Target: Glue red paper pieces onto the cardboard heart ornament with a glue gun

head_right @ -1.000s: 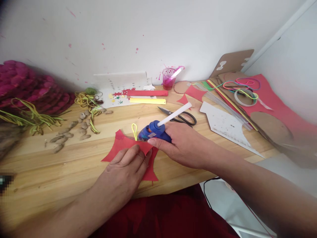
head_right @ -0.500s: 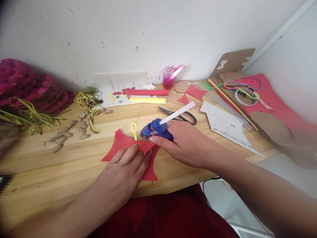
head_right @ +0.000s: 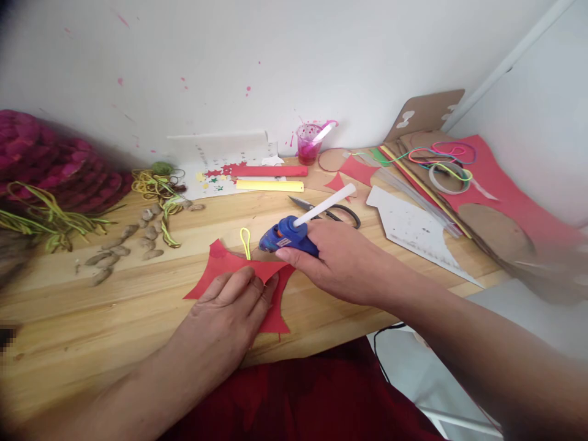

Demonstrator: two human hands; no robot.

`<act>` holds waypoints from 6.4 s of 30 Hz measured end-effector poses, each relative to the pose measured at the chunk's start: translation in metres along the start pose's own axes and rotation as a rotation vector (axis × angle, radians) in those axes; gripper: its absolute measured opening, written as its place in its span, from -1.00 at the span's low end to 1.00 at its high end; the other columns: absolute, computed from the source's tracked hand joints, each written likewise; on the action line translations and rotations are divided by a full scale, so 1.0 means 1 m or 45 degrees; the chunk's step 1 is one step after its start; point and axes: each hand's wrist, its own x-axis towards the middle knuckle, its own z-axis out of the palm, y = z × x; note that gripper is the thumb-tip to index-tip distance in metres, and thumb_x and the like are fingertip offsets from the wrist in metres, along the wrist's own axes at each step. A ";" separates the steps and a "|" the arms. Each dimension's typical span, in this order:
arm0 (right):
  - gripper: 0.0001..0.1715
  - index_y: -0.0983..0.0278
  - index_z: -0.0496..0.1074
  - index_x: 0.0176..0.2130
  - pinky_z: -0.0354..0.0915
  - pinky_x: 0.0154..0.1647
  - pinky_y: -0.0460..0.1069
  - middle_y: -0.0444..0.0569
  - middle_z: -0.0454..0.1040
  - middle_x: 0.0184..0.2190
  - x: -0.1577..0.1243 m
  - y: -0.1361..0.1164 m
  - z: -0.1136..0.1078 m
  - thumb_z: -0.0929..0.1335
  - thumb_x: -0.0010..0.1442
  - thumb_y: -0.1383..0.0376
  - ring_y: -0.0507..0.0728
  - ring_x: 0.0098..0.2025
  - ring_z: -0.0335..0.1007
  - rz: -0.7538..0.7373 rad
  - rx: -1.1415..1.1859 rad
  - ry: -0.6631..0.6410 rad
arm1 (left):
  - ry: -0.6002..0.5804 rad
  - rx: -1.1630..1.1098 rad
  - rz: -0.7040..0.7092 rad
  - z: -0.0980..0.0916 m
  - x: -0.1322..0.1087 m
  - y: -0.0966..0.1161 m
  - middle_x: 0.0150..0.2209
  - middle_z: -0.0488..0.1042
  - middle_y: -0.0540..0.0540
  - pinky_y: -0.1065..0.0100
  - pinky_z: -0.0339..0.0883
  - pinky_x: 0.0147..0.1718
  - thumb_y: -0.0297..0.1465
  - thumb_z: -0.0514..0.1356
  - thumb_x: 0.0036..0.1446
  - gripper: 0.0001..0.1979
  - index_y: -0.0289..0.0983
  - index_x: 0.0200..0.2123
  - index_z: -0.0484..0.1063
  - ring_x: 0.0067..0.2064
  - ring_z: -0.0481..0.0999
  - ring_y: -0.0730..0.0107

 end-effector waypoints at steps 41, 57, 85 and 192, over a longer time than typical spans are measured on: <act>-0.46 0.24 0.46 -0.26 0.18 -0.27 0.05 0.02 0.53 -0.31 -0.013 0.015 -0.010 0.19 0.37 -0.10 0.20 -0.28 0.39 0.136 -0.061 0.029 | 0.051 0.002 -0.002 0.000 0.000 -0.002 -0.14 0.54 -0.23 0.12 0.18 0.03 -0.51 0.16 0.19 -0.63 -0.43 0.05 0.54 0.04 0.31 0.00; -0.47 0.24 0.45 -0.29 0.17 -0.30 0.04 0.02 0.53 -0.32 -0.017 0.015 -0.009 0.20 0.36 -0.10 0.19 -0.32 0.39 0.150 -0.073 0.055 | 0.089 -0.024 0.007 0.002 -0.002 -0.003 -0.09 0.57 -0.25 0.12 0.19 0.00 -0.52 0.14 0.20 -0.61 -0.45 0.07 0.54 0.03 0.31 0.00; -0.47 0.18 0.55 -0.17 0.22 -0.29 0.05 -0.01 0.57 -0.32 -0.035 0.017 -0.009 0.21 0.35 -0.11 0.23 -0.30 0.44 0.184 -0.045 0.037 | 0.061 -0.024 -0.008 0.000 -0.001 -0.003 -0.08 0.58 -0.28 0.10 0.25 -0.01 -0.55 0.12 0.19 -0.57 -0.48 0.11 0.51 0.02 0.35 -0.01; -0.74 0.19 0.51 -0.17 0.43 0.14 0.09 -0.04 0.64 -0.19 0.007 0.001 0.071 0.47 0.22 0.08 0.13 -0.07 0.59 0.313 2.064 0.431 | -0.085 -0.335 -0.277 0.003 0.009 -0.014 0.37 0.23 -0.29 -0.36 -0.08 0.30 -0.41 0.06 0.33 -0.61 -0.28 0.20 0.35 0.28 0.27 -0.08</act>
